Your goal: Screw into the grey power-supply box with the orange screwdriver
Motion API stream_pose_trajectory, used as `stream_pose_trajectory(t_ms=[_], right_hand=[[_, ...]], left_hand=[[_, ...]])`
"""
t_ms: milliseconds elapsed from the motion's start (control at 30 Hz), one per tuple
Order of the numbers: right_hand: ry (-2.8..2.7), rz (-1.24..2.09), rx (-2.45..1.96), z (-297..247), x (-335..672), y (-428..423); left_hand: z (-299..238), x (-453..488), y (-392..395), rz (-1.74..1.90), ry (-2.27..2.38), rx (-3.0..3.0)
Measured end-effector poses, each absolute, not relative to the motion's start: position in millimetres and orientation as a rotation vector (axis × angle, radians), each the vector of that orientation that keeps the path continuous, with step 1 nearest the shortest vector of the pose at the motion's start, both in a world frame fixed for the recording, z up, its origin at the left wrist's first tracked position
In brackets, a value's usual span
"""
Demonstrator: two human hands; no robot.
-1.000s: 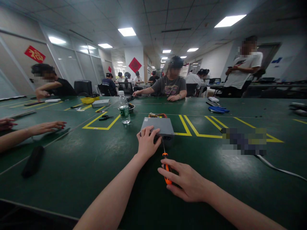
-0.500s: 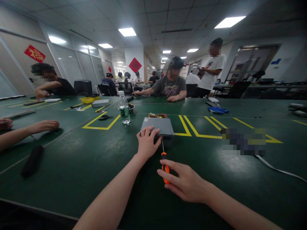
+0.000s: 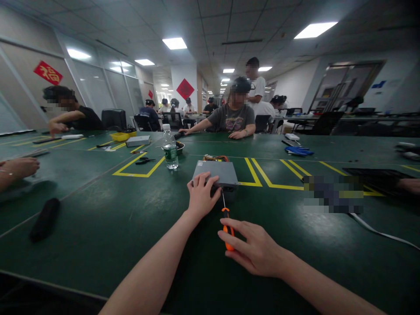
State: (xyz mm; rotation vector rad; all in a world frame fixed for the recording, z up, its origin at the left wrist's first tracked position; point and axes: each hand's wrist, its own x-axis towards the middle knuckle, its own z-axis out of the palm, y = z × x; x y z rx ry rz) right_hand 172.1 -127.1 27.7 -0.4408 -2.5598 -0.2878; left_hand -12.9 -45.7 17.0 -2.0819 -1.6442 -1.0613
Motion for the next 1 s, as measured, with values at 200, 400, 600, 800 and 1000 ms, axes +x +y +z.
stream_pose_trajectory(t_ms=[200, 400, 600, 800, 1000], right_hand=[[-2.427, -0.246, -0.434, 21.1, 173.7, -124.3], [-2.515, -0.267, -0.446, 28.7, 176.8, -125.4], [-2.387, -0.327, -0.422, 24.5, 175.6, -122.7], [-2.435, -0.215, -0.454, 25.4, 177.3, -124.4], [-2.489, -0.300, -0.438, 27.6, 175.3, -124.5]], left_hand=[[18.0, -12.8, -45.8, -1.043, -1.659, -2.093], [17.8, -12.9, -45.8, -1.053, -1.656, -2.103], [17.7, -12.7, -45.6, -1.076, -1.648, -2.095], [18.0, -11.7, -46.1, -1.081, -1.657, -2.085], [18.9, -11.8, -46.3, -1.055, -1.674, -2.094]])
